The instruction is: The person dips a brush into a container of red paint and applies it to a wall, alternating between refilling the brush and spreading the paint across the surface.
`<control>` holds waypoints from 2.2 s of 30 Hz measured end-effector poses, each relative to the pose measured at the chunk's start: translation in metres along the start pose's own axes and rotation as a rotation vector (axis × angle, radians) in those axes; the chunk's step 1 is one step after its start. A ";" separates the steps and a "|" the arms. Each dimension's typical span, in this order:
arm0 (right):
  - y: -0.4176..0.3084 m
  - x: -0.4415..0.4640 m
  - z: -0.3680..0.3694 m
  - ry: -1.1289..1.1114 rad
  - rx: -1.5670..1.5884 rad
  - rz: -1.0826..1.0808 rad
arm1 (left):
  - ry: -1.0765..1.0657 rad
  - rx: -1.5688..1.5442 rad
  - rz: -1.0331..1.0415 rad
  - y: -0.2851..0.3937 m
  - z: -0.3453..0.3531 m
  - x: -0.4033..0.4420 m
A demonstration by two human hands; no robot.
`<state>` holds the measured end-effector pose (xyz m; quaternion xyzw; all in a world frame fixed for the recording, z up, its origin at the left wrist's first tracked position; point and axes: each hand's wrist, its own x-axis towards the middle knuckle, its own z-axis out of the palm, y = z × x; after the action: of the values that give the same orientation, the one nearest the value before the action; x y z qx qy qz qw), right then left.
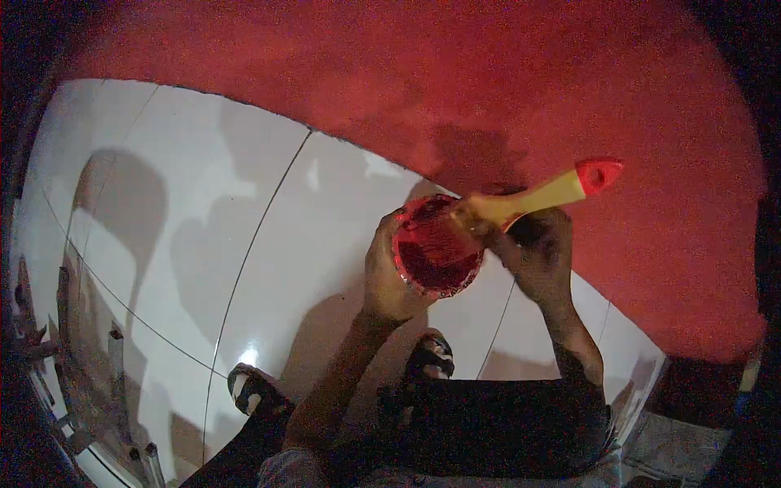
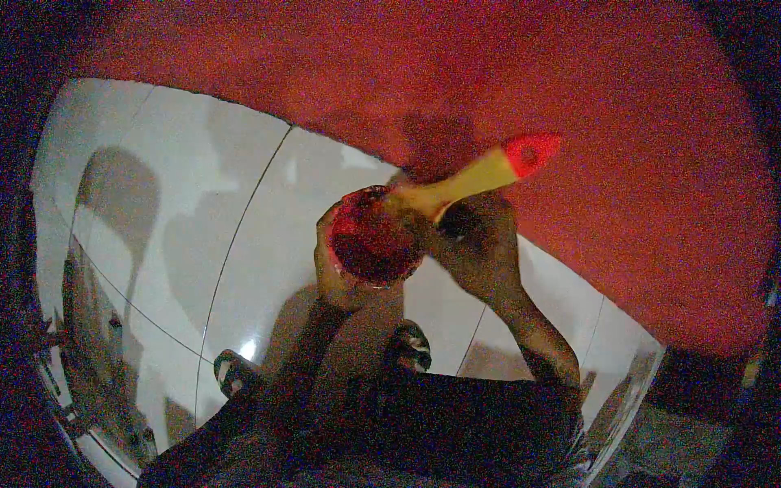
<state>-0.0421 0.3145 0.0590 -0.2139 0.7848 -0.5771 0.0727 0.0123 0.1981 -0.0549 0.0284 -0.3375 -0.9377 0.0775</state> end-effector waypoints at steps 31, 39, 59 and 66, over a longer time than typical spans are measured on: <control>0.099 0.061 -0.096 -0.069 -1.125 -0.546 | 0.351 0.670 0.385 0.034 -0.002 0.005; 0.040 0.094 -0.181 0.434 -1.059 -0.444 | 0.387 0.701 0.377 0.051 -0.009 0.005; 0.021 0.092 -0.083 0.253 -0.484 -0.050 | 0.474 0.754 0.380 0.067 -0.027 -0.003; 0.115 0.092 -0.055 -0.150 -0.896 -0.576 | 0.498 0.580 0.370 0.075 -0.031 -0.005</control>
<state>-0.1741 0.3519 -0.0189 -0.4713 0.8564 -0.1653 -0.1310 0.0297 0.1226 -0.0309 0.2135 -0.5578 -0.7387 0.3123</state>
